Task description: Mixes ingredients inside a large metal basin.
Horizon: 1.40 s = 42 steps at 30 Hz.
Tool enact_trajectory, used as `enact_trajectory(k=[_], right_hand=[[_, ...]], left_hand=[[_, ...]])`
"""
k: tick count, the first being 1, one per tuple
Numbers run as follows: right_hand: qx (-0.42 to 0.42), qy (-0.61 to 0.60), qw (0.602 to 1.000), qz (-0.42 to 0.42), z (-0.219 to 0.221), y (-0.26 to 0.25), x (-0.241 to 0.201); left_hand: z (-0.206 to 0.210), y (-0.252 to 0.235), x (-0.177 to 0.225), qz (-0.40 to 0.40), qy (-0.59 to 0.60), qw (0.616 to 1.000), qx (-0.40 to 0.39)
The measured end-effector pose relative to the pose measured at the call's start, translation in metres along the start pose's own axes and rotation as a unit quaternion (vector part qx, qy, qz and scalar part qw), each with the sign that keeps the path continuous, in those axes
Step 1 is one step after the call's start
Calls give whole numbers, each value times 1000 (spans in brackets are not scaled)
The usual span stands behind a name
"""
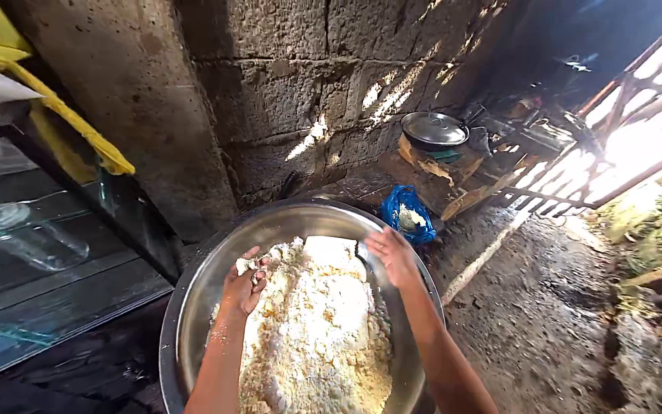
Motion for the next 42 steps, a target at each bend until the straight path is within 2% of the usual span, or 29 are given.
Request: enact_trajectory(k=[1,3,5,8,10,12,13,14,16,19,22,24,26,27,28,30,33,36,39,42], right_hand=[[-57,67,996,-5,15,8,14],[-175,213,961,-14,48,23,44],[-262,348,899,-41,83,35,69],[-324,529,777,-105,128,63,100],[-378,571,716,-133,143,96,114],[-441,565,683,-139,140,126,111],[-465,542,687,-138,133,136,106],[-479,499,710,-130,124,141,99],[-464,405,779,-118,104,134,91],[-373,365,850,-69,83,110,86],[-225,279,933,35,88,95,78],[-181,199,957,110,98,86,70],[-212,126,953,176,106,76,64],[-256,110,945,172,109,70,65],[-313,128,929,147,111,64,66],[-359,228,900,96,121,56,66],[-331,321,886,56,144,47,72],[-285,359,887,56,173,37,79],[-295,467,833,-19,202,11,96],[-374,549,745,-66,234,2,134]], left_hand=[[0,0,-1,2,5,1000,-1],[1,1,-2,-8,1,1000,7],[1,5,-1,-23,-11,1000,-2],[4,10,2,-69,-38,997,11],[3,9,6,-92,-49,994,46],[-1,9,11,-89,-29,995,29],[-4,8,13,-80,-9,997,15],[-6,6,15,-64,9,998,16],[-7,1,16,-40,23,998,48],[-5,3,17,-25,10,997,75],[-6,2,15,-11,-3,999,51],[-7,3,14,-6,8,999,42],[-9,1,13,-22,8,999,49],[-9,1,13,-32,8,998,54],[-9,1,15,-43,7,997,63],[-10,2,17,-66,23,994,82],[-15,-3,18,-68,42,990,113],[-18,-4,23,-1,10,987,158],[-23,-7,25,60,-32,988,137],[-24,-8,26,94,-22,985,143]])
Point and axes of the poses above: each hand's wrist, its own y-axis away from the middle knuckle, its own z-axis out of the palm, x = y × z, the point moved 2 cm from there along -y, towards the middle knuckle, and after that the axes turned 3 degrees about x, right-handed, at the moved point
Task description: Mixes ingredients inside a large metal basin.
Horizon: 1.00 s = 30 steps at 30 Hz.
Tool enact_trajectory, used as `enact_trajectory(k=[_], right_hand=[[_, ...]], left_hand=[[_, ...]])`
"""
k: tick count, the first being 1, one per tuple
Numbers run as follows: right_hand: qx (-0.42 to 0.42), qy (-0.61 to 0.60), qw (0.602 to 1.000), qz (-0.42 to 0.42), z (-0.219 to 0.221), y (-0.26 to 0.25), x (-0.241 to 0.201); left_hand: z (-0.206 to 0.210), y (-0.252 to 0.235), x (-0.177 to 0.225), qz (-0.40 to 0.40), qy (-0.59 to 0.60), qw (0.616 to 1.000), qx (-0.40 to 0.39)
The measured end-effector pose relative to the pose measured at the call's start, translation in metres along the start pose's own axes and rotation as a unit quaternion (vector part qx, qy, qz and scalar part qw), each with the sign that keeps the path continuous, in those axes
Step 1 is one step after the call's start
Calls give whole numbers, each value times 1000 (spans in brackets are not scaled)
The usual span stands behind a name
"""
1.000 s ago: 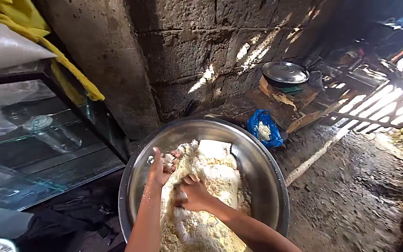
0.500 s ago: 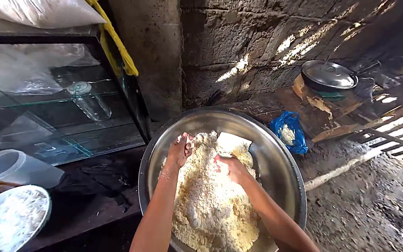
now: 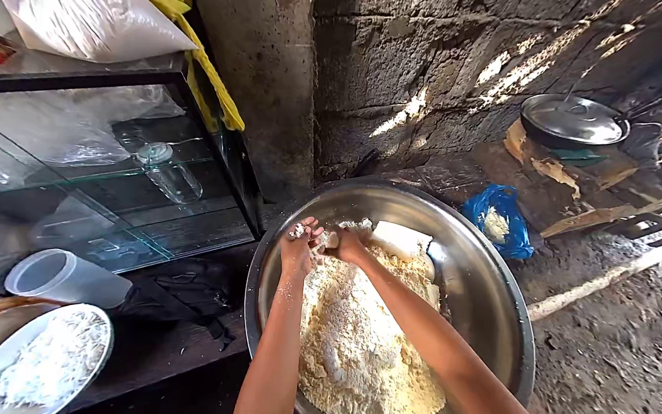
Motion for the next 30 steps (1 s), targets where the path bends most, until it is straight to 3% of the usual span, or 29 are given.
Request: enact_trajectory(k=[3,6,10,12,16,20,23,25,27,30], right_hand=[[-11,98,994,-35,39,-14,-14],[24,25,997,-66,48,-17,-8],[61,-69,993,-80,19,-3,-1],[93,-107,987,-79,3,16,-5],[149,-105,983,-25,-15,39,-10],[125,-37,991,8,-29,53,-14],[27,-185,982,-1,-29,74,-8],[-67,-322,944,4,-24,68,3],[-47,-313,948,21,-23,69,5],[26,-194,980,29,-31,78,0]], left_hand=[[1,1,3,9,-32,999,-7],[0,3,-2,7,-73,997,-12],[-3,-3,-20,49,-140,989,28],[4,0,-32,10,-128,991,29],[25,10,-50,-169,-32,985,-28],[30,19,-40,-203,-16,972,-119],[22,17,-32,-200,-64,957,-201],[18,16,-28,-201,-89,942,-253],[22,22,-31,-179,-111,943,-257],[28,27,-33,-184,-90,953,-225]])
Point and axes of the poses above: each hand's wrist, its own y-axis away from the middle knuckle, its own z-axis out of the palm, x = y × z, the point moved 2 cm from there along -y, towards the middle knuckle, and after that the axes turned 3 degrees about x, right-handed, at the moved point
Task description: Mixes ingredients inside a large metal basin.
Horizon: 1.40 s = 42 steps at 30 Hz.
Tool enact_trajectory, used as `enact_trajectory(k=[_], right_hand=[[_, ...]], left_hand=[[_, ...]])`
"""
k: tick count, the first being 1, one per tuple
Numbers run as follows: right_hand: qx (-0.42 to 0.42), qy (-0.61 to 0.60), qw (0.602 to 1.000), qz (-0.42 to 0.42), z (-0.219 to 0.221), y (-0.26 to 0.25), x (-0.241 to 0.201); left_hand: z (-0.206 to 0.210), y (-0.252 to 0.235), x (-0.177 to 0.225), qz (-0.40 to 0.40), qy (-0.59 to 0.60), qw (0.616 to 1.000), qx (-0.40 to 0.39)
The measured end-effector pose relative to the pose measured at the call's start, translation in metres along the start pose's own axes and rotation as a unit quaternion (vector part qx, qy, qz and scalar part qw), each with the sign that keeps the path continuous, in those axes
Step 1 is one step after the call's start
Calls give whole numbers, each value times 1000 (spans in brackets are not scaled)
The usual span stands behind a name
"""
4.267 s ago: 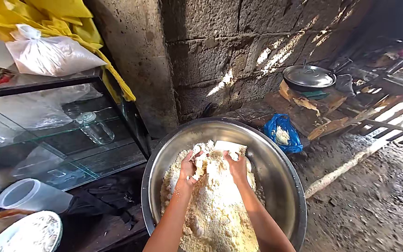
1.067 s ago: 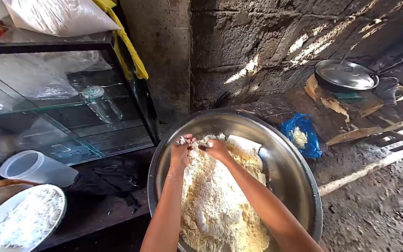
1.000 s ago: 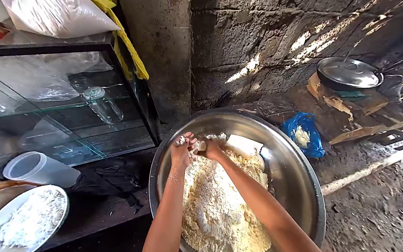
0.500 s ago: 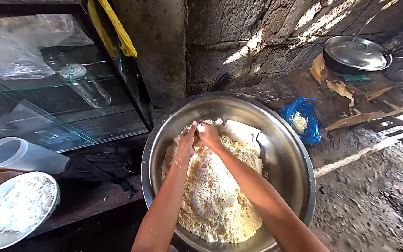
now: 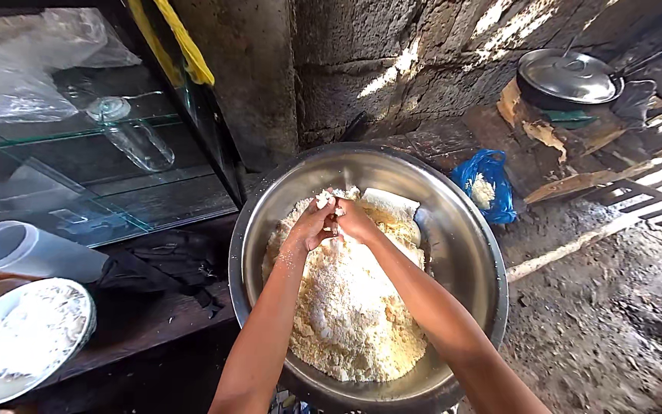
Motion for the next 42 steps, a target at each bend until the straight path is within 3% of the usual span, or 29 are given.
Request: enact_trajectory(k=[5,10,13,16,19,23,26,30,35,38,42], right_hand=[[109,-17,990,-88,-12,-15,7],[172,-77,981,39,-13,-17,6],[36,15,998,42,-11,10,-1],[-99,240,963,-68,2,18,-1],[-78,282,943,-160,23,33,1],[-86,331,923,-176,41,48,0],[-76,261,947,-168,25,55,-8],[-36,118,988,-92,-7,62,-7],[20,57,996,-72,-39,74,5],[1,-2,1000,-22,-45,84,25],[-36,-173,984,-7,-67,104,65]], left_hand=[[-2,7,10,-23,38,999,-5],[-8,6,21,-13,76,997,28],[-14,4,21,-3,56,994,93],[-23,-1,20,40,10,990,136],[-23,-2,22,59,-18,988,140],[-17,1,16,59,-52,989,126],[-14,2,16,60,-64,989,121],[-14,5,12,73,-63,990,100],[-10,3,10,93,2,992,89],[-11,-2,10,79,3,991,110],[-10,-10,5,44,32,992,113]])
Point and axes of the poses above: each hand's wrist, its own y-axis away from the middle knuckle, its own z-axis out of the palm, x = y × z, the point moved 2 cm from there along -y, towards the middle knuckle, and after that the axes turned 3 degrees about x, right-handed, at the moved point
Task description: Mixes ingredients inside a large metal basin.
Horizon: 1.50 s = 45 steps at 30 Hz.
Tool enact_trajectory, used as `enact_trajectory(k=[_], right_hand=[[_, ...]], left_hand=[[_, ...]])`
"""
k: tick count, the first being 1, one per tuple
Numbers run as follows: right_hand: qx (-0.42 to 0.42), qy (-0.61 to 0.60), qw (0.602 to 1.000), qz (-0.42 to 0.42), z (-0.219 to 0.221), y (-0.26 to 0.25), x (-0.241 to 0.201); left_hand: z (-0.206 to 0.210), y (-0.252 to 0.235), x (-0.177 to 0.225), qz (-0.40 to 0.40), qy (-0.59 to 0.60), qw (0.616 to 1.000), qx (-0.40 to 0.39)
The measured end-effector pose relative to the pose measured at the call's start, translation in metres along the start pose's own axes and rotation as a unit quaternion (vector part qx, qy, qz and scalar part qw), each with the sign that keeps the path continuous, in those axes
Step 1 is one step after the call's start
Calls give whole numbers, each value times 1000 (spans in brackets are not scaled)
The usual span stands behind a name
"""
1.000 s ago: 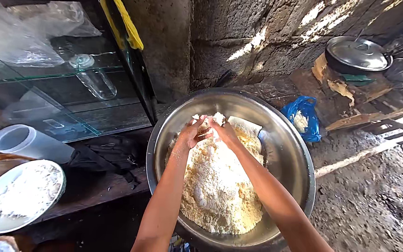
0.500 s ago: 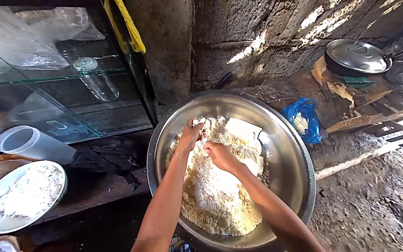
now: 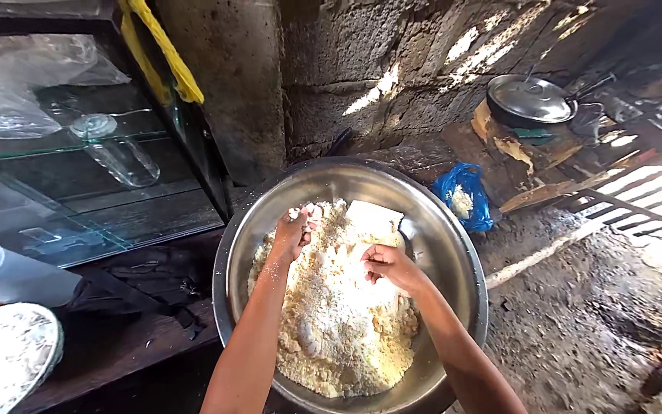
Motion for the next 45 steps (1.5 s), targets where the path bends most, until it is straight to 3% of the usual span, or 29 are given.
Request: enact_trajectory(k=[1,3,5,7,9,12,15,17,22,24,26,29,31,33,35,38,42,45], right_hand=[[35,-13,999,-14,-15,7,3],[209,-66,974,-57,-49,21,4],[350,-248,895,-119,-85,25,1],[392,-331,849,-125,-99,23,1],[359,-242,895,-107,-77,11,5],[207,49,975,-66,-6,-24,3],[63,277,956,-71,64,-58,7],[48,313,943,-106,94,-66,7],[98,200,966,-134,90,-58,4],[149,124,977,-86,74,-54,-3],[185,-1,983,-16,62,-52,-11],[199,-239,949,41,49,-50,-20],[149,-327,933,14,38,-52,-20],[38,-311,949,-40,27,-50,-21],[4,-241,968,-66,24,-49,-25],[44,-162,984,-54,27,-47,-31],[98,-154,983,13,31,-51,-26],[162,-202,964,60,34,-54,-21]], left_hand=[[0,0,-1,-6,1,1000,-4],[1,-1,-3,-9,-7,1000,-5],[3,-2,-4,4,-27,1000,6],[5,0,-7,6,-55,998,4],[5,-1,-7,3,-68,997,-37],[6,-1,-8,7,-40,999,-24],[-2,-6,-9,17,-10,1000,-4],[-7,-7,-7,9,-14,1000,-18],[-2,-2,-2,-47,-59,997,12],[1,2,1,-40,-79,996,30],[-1,5,2,-16,-94,995,-26],[-3,5,3,2,-108,990,-87],[-2,6,4,-13,-103,990,-93],[-1,4,3,-22,-94,991,-93],[-2,2,0,-24,-95,991,-94],[1,1,-3,-16,-104,992,-68],[1,3,5,15,-199,979,-47],[-9,4,11,71,-404,901,-141]])
Point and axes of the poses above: each hand's wrist, its own y-axis away from the middle knuckle, its own z-axis out of the palm, x = y × z, the point moved 2 cm from there along -y, towards the middle knuckle, and after that the axes turned 3 degrees about x, right-handed, at the moved point
